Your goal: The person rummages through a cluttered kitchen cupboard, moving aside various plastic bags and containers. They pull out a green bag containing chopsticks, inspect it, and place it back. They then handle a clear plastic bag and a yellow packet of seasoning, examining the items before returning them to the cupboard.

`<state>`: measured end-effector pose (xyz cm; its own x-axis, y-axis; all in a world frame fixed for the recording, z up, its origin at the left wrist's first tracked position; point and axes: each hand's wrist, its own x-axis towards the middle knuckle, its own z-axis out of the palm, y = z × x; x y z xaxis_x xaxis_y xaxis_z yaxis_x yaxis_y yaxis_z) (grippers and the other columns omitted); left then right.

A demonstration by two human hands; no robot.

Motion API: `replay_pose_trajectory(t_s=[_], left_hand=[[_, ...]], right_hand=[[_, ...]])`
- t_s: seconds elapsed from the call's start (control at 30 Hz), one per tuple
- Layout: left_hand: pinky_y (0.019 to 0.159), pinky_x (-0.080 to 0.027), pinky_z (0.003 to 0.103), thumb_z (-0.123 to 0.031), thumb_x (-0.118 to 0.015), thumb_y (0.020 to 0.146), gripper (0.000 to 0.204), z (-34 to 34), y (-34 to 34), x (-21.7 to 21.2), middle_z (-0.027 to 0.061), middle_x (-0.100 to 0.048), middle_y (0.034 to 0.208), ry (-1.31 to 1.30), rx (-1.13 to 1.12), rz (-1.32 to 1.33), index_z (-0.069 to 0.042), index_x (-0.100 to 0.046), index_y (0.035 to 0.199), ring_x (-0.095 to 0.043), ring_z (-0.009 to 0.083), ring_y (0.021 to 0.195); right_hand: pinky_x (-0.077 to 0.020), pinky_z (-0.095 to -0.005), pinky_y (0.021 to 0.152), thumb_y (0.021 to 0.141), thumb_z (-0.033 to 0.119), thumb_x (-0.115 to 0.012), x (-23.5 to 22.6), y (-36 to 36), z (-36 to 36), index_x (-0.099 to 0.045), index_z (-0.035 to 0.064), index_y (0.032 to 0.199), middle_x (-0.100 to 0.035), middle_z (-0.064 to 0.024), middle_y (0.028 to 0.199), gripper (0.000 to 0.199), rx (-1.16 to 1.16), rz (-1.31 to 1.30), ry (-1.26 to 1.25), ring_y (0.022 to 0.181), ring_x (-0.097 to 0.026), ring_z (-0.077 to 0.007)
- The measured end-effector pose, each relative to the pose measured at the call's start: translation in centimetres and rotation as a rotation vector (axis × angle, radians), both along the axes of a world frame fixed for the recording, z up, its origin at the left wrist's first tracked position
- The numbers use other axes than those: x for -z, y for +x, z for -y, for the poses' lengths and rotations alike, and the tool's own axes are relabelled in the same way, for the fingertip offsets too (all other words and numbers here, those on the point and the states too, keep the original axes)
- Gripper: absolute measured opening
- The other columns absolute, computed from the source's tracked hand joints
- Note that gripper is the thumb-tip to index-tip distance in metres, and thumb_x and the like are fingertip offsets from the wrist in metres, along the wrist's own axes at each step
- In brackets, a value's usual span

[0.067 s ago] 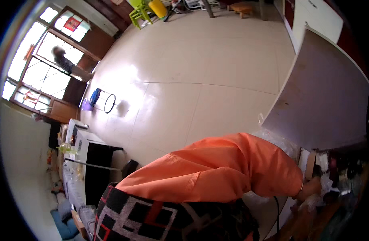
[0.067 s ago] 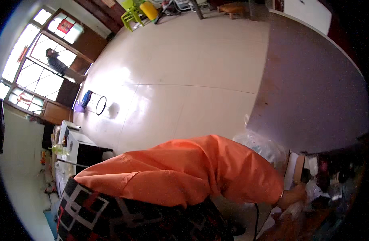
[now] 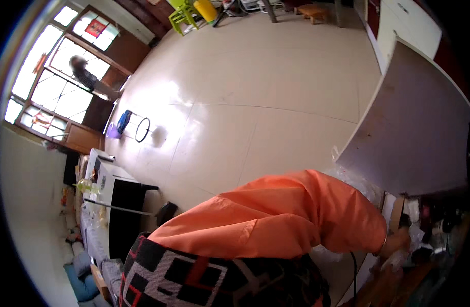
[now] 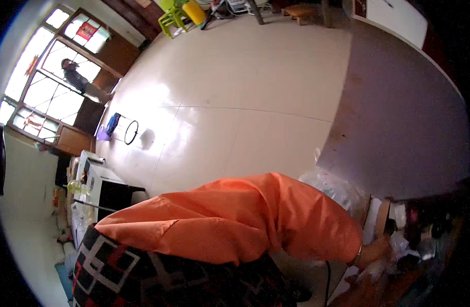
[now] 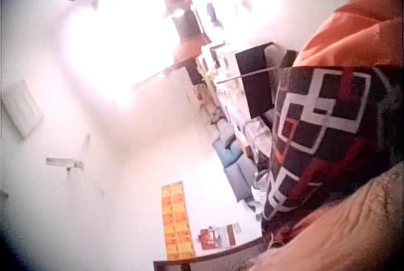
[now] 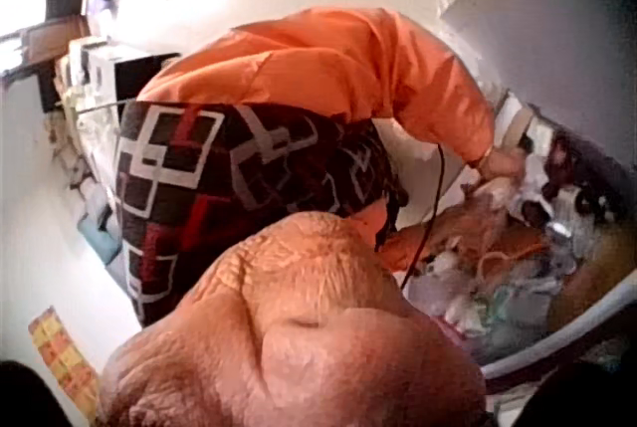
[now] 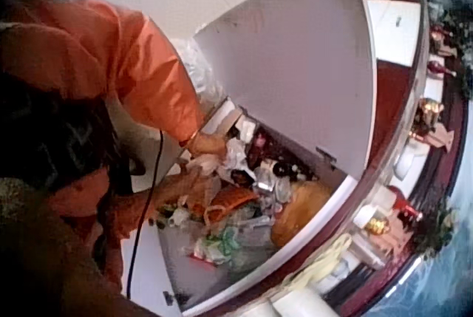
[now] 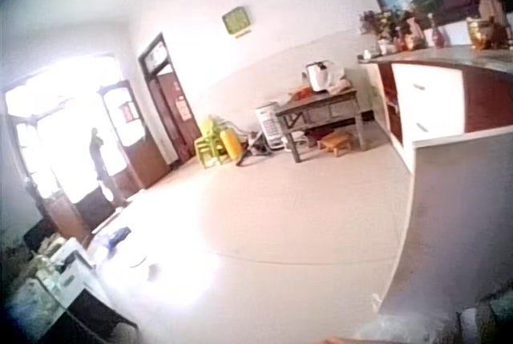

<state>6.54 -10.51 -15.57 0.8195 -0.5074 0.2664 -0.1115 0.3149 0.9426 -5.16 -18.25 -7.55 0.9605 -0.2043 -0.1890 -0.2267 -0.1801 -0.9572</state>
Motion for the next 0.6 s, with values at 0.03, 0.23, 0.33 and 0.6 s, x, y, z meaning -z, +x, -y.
replay_pose_trajectory(t_s=[0.03,0.23,0.33,0.6], left_hand=[[0.074,-0.040,0.038,-0.023,-0.052,0.080,0.024,0.2,0.7,2.7,0.0097,-0.049,0.094,0.030,-0.026,0.406,-0.005,-0.047,0.096,-0.048,0.0223,0.086],[0.062,-0.043,0.039,-0.026,-0.051,0.083,0.023,2.1,2.2,4.0,0.0110,-0.052,0.082,-0.898,0.046,-0.824,-0.003,-0.052,0.088,-0.052,0.0253,0.067],[0.052,-0.044,0.039,-0.019,-0.050,0.085,0.018,2.1,3.0,3.2,0.0124,-0.051,0.072,-0.606,-0.076,-0.748,-0.002,-0.051,0.080,-0.051,0.0259,0.056],[0.053,-0.040,0.040,-0.026,-0.053,0.083,0.026,-0.8,1.7,-1.8,0.0150,-0.049,0.066,0.015,-0.132,-0.198,-0.001,-0.054,0.075,-0.046,0.0260,0.055]], right_hand=[[-0.0446,-0.0401,0.086,0.088,0.018,-0.049,-0.1,0.8,-0.7,-0.044,-0.0007,0.119,-0.044,-0.0122,0.119,0.036,-0.002,-0.014,0.048,0.105,-0.048,-0.0233],[-0.0443,-0.0398,0.086,0.088,0.019,-0.049,1.4,3.7,-5.3,-0.043,-0.0005,0.119,-0.044,-0.0124,0.119,0.037,-0.146,-0.087,0.138,0.106,-0.047,-0.0236],[-0.0442,-0.0396,0.086,0.088,0.019,-0.049,2.1,4.9,-8.2,-0.043,-0.0005,0.119,-0.044,-0.0125,0.119,0.038,-0.207,-0.115,0.177,0.106,-0.047,-0.0237],[-0.0438,-0.0392,0.087,0.088,0.021,-0.048,2.3,3.7,-14.2,-0.043,-0.0003,0.120,-0.043,-0.0127,0.120,0.039,-0.379,-0.178,0.294,0.107,-0.047,-0.0241]])
